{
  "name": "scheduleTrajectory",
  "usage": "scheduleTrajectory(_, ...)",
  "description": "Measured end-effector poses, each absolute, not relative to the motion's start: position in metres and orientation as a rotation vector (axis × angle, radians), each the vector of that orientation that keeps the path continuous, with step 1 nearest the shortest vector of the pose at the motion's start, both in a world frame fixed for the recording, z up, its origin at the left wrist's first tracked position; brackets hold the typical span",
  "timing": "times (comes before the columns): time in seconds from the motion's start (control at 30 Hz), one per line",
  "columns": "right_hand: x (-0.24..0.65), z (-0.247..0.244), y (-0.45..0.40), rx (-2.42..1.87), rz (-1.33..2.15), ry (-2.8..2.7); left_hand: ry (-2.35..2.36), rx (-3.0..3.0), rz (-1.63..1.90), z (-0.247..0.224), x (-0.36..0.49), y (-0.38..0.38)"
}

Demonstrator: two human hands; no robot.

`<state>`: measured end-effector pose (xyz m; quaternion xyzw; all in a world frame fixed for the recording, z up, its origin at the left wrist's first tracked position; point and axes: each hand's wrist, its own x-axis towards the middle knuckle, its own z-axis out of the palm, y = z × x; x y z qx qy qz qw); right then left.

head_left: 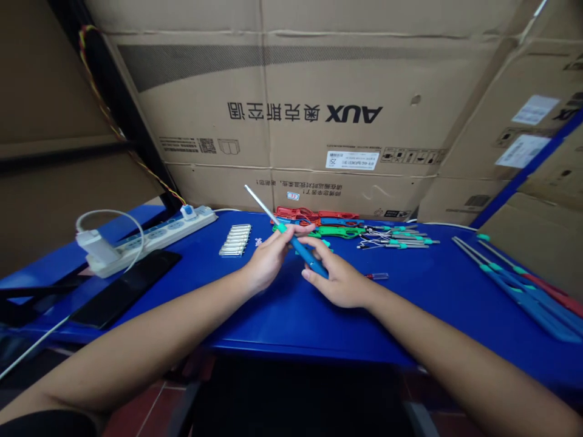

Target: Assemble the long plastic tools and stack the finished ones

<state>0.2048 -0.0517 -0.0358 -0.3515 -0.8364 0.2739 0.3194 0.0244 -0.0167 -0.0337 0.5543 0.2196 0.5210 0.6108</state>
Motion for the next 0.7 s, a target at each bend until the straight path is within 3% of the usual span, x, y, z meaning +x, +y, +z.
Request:
scheduleTrajectory(0.33, 0.212, -0.031, -0.044, -1.1, 0.57, -1.918, 0.81, 1.877, 1.303, -0.039, 0.015, -0.018)
scheduleTrajectory(0.53, 0.243, -0.009, -0.034, -1.003, 0.675, -1.549, 0.226, 2.618, 0.514, -0.019, 0.008, -0.037)
scheduleTrajectory(0.7, 0.251, -0.005, -0.032, -0.917, 0.795, -1.525, 0.28, 2.682, 0.461, -0.015, 0.005, -0.036)
